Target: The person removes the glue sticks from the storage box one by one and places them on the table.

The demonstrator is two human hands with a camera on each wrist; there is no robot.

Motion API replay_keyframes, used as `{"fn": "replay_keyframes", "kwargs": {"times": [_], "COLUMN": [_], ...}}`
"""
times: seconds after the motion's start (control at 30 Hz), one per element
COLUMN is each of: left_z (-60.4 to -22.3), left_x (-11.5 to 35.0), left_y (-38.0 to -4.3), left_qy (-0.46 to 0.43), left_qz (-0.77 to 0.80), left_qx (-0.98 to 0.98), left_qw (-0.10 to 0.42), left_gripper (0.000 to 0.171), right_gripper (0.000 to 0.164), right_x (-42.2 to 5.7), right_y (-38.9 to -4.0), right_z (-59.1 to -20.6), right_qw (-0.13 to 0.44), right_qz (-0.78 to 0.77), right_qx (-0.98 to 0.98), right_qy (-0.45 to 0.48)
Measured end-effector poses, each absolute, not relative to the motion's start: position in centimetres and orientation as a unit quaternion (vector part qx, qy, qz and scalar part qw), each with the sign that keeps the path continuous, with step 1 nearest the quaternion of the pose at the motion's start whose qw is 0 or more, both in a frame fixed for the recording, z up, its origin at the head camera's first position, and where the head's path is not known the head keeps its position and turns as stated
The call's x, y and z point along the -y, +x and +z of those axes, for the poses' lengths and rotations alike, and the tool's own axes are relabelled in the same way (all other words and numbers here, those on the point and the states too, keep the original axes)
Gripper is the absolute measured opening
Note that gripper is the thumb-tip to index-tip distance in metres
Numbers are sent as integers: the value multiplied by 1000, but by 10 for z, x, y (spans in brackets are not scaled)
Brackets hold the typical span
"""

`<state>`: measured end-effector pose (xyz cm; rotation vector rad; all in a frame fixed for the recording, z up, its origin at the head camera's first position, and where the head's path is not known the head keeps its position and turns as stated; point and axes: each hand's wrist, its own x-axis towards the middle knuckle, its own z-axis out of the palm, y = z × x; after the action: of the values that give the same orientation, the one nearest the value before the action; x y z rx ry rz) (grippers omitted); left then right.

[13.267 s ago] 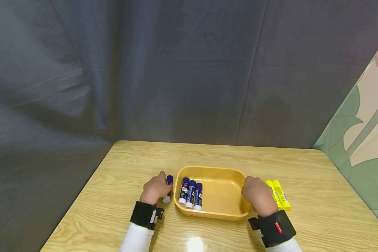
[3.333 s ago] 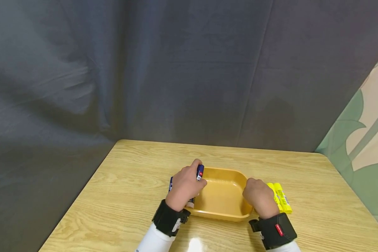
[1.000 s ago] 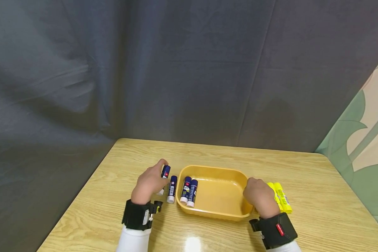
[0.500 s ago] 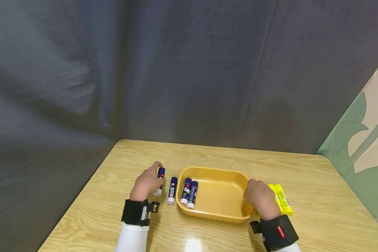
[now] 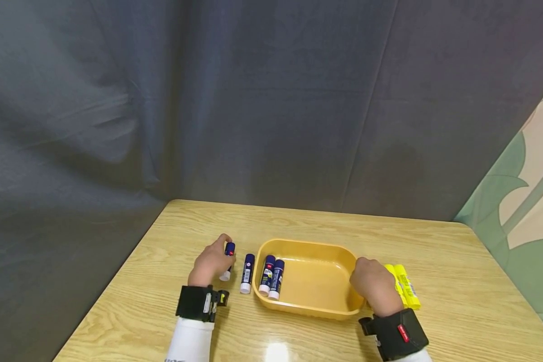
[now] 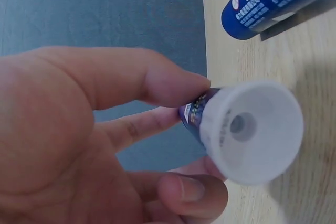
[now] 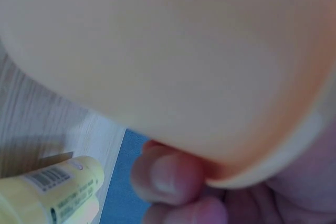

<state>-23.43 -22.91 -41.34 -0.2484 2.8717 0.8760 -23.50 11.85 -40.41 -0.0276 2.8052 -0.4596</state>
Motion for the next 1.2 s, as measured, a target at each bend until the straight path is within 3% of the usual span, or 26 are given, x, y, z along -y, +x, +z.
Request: {"fn": "replay_keyframes", "kwargs": {"times": [0.63, 1.2], "left_z": [-423, -427], "left_x": [224, 222], "left_y": [-234, -237], "left_qy": [-79, -77], "left_qz": [310, 312], "left_qx": [-939, -940], "left_qw": [128, 116], "left_gripper": [48, 36], "right_gripper": [15, 16], "right_x": [-117, -117], "right_y": [-234, -233], "right_z": [-402, -402], "right_qw": [142, 144], "right_qz": [-151, -151], "right_qx": [-978, -978], "right_qy": [-14, -13]}}
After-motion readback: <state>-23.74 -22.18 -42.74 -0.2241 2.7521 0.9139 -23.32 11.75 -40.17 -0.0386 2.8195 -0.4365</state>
